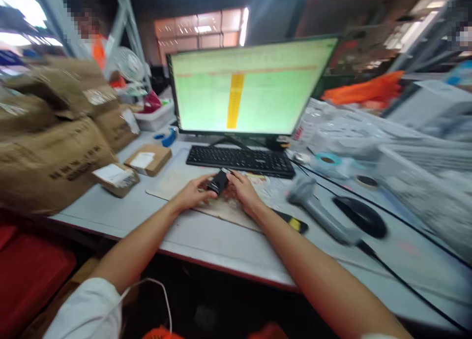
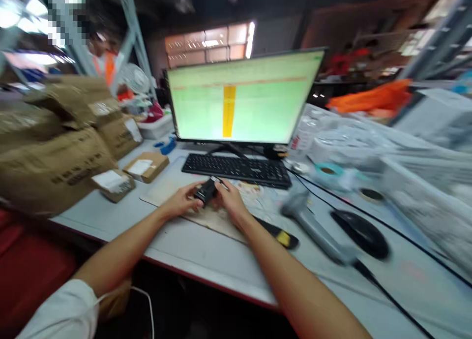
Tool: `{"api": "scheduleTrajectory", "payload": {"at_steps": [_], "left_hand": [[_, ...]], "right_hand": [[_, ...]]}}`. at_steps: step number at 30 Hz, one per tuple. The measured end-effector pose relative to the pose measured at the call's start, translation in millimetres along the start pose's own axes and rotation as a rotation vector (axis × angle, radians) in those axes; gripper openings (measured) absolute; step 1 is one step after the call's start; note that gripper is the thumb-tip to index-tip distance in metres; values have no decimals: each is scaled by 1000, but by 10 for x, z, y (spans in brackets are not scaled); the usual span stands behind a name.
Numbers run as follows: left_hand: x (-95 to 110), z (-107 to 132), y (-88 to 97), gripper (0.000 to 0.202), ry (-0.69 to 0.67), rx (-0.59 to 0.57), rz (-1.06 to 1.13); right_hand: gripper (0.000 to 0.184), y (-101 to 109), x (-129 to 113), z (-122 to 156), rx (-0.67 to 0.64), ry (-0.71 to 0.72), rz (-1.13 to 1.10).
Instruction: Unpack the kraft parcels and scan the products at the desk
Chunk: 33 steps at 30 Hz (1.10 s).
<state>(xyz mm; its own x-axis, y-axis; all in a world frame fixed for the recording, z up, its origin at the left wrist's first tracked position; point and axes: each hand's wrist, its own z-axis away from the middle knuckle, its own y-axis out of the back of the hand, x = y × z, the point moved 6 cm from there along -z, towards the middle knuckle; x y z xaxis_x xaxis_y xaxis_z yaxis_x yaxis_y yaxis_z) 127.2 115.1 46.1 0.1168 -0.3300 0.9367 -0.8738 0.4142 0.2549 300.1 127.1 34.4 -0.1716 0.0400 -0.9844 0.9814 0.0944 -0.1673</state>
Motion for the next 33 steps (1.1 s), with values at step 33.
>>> {"api": "scheduleTrajectory", "payload": {"at_steps": [33], "left_hand": [[-184, -104, 309, 78, -6, 270, -140]], "right_hand": [[58, 73, -228, -58, -26, 417, 543]]}}
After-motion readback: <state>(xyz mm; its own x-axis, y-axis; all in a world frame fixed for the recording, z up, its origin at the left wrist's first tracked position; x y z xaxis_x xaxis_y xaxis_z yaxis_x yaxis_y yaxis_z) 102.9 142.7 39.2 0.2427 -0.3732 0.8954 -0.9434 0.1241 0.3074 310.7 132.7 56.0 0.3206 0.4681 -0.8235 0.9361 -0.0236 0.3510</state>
